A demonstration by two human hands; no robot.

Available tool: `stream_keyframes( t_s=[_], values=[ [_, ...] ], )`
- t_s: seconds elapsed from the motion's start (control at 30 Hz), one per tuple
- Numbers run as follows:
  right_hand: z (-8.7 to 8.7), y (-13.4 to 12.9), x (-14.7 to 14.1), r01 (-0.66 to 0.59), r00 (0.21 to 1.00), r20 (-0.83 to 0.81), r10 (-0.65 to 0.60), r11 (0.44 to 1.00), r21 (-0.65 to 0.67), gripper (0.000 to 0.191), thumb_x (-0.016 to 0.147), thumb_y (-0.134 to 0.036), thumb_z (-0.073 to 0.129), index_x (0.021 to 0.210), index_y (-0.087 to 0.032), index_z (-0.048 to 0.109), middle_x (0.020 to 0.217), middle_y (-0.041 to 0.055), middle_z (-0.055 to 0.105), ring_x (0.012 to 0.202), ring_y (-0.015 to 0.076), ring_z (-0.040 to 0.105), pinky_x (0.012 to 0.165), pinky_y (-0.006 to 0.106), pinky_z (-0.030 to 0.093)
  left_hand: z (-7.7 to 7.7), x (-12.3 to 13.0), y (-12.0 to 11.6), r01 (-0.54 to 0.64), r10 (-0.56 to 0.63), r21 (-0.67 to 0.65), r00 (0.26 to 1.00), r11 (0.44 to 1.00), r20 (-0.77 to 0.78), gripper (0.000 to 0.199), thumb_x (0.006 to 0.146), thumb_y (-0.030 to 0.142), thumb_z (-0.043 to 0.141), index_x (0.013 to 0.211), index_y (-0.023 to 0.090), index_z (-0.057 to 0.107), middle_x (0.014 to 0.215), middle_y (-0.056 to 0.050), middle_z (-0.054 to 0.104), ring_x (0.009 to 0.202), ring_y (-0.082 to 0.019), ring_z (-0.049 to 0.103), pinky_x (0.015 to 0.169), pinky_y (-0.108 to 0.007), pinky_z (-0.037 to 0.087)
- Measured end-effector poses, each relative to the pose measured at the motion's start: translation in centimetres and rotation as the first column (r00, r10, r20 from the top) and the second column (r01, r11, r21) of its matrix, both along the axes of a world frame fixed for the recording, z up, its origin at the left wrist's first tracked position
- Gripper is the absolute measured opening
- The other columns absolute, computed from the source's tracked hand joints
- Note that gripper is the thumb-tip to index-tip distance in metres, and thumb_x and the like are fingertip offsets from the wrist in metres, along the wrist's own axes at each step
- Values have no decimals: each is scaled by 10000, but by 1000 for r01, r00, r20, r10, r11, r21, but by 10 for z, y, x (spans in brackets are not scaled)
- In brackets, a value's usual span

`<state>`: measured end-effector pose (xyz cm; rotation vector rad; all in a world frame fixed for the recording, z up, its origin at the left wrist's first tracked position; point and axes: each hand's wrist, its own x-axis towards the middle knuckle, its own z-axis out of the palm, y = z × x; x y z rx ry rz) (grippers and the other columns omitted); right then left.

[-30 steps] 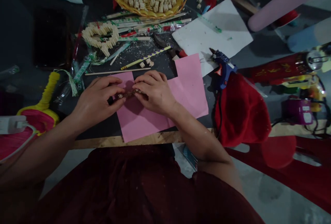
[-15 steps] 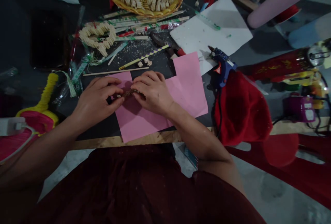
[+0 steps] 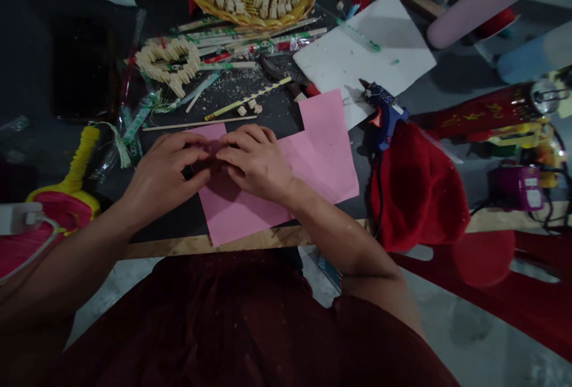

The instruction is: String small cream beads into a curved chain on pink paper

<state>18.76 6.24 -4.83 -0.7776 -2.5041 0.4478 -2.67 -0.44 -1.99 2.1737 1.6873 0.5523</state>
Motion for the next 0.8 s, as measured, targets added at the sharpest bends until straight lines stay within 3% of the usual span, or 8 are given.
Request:
stream_keyframes(
  t_s=[0.17, 0.5, 0.8],
  values=[
    [1, 1, -1, -7, 999, 31, 8, 1000, -30, 236, 981, -178, 597, 1075, -298, 777, 1278, 38, 736, 1208, 264, 571, 1017, 469, 415, 0, -1, 0, 10, -10, -13, 1000, 1000, -5, 149, 924, 260, 620, 998, 255, 750, 1267, -83, 735, 1198, -298, 676, 1096, -535, 528],
    [-2, 1, -1, -13, 999, -34, 14, 999, 38, 215, 999, -200, 589, 1070, -284, 773, 1229, 39, 745, 1175, 240, 579, 997, 433, 426, 2, -1, 1, 9, -9, -38, 1000, 999, -6, 159, 916, 259, 616, 980, 235, 759, 1262, -90, 736, 1185, -311, 675, 1079, -520, 534],
    [-2, 4, 2, -70, 997, -14, 71, 995, 71, 272, 1026, -198, 591, 956, -366, 793, 1186, -23, 738, 1208, 215, 546, 1039, 451, 380, 1, -1, 1, 20, -19, -40, 1000, 999, 13, 192, 914, 241, 588, 992, 262, 762, 1253, -66, 733, 1202, -288, 667, 1098, -508, 526]
  ],
)
